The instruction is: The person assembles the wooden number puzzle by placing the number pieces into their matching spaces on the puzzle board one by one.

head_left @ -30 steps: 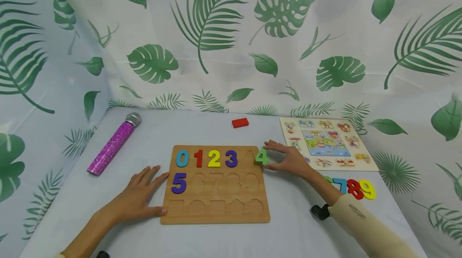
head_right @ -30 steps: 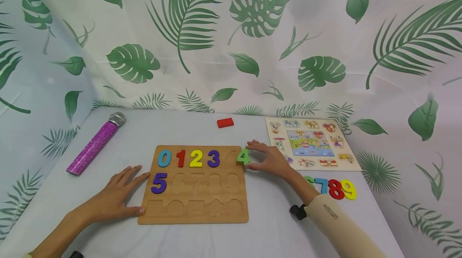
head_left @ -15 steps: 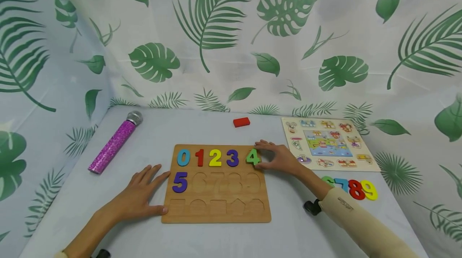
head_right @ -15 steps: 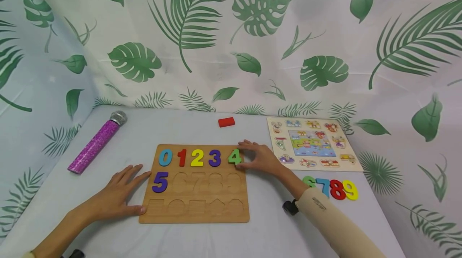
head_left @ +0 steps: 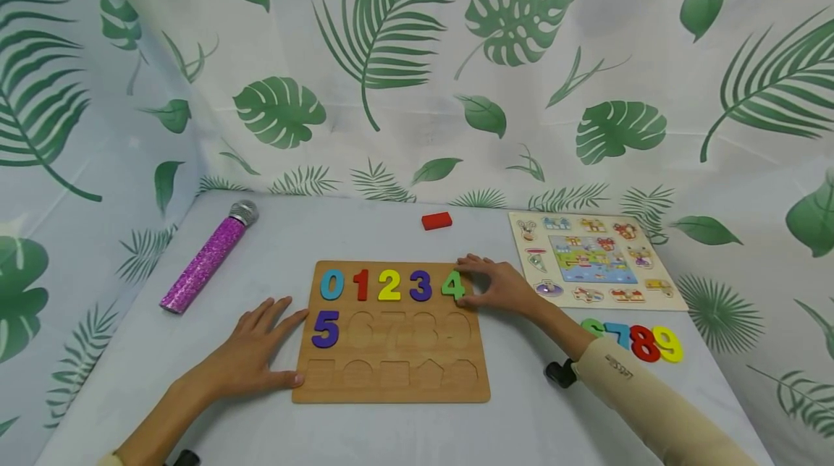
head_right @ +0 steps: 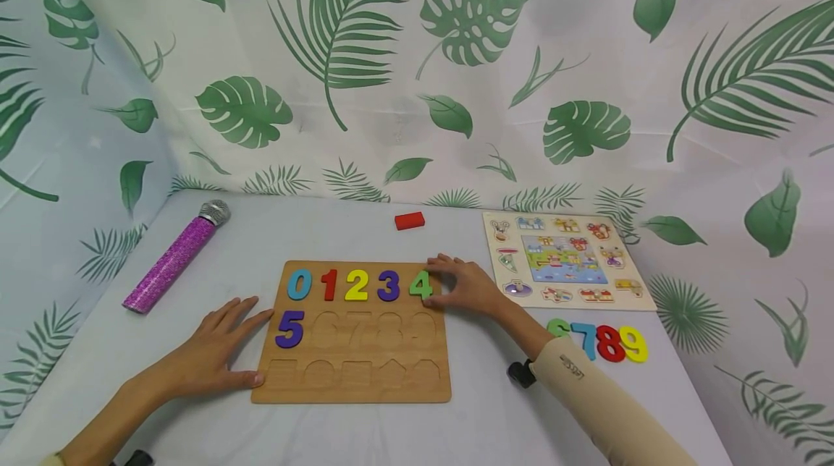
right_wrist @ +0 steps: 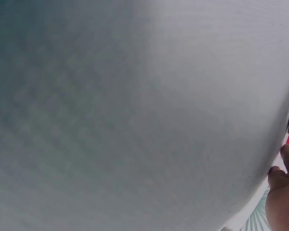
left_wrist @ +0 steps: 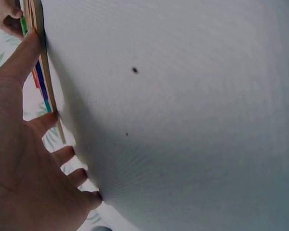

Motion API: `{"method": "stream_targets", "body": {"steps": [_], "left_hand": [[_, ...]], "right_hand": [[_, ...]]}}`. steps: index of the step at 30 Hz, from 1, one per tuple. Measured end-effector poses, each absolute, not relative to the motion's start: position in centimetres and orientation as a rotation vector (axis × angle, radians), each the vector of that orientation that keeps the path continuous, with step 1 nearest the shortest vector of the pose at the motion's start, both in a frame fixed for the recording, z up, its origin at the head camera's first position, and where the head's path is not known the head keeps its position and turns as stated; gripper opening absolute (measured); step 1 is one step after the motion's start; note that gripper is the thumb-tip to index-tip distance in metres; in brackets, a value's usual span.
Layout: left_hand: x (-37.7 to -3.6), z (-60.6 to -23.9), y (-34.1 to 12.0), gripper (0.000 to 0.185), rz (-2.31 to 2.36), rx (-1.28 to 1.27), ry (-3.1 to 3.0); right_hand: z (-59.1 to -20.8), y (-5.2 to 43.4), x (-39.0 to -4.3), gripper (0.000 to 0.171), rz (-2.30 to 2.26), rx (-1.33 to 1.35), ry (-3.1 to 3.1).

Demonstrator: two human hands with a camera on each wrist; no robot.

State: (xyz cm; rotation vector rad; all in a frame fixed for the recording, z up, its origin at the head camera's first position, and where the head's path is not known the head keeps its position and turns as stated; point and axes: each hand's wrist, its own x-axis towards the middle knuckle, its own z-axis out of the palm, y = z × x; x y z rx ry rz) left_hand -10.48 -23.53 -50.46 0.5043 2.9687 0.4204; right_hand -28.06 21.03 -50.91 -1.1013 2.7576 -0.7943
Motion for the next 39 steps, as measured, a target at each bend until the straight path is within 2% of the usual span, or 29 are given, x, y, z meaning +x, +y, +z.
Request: {"method": "stream_targets", "body": {"steps": [31,39], "left_hand": [[-10.6,-50.6,-23.7,0.1,0.42,0.534,2.977],[-10.5,-50.4,-23.7,0.1,0.422,0.529,2.975]], "right_hand": [[-50.7,21.1,-27.9,0.074,-0.733,-1.047,2.765],[-49.5,22.9,-27.2,0.073,-0.709,-0.987,2.805]]}}
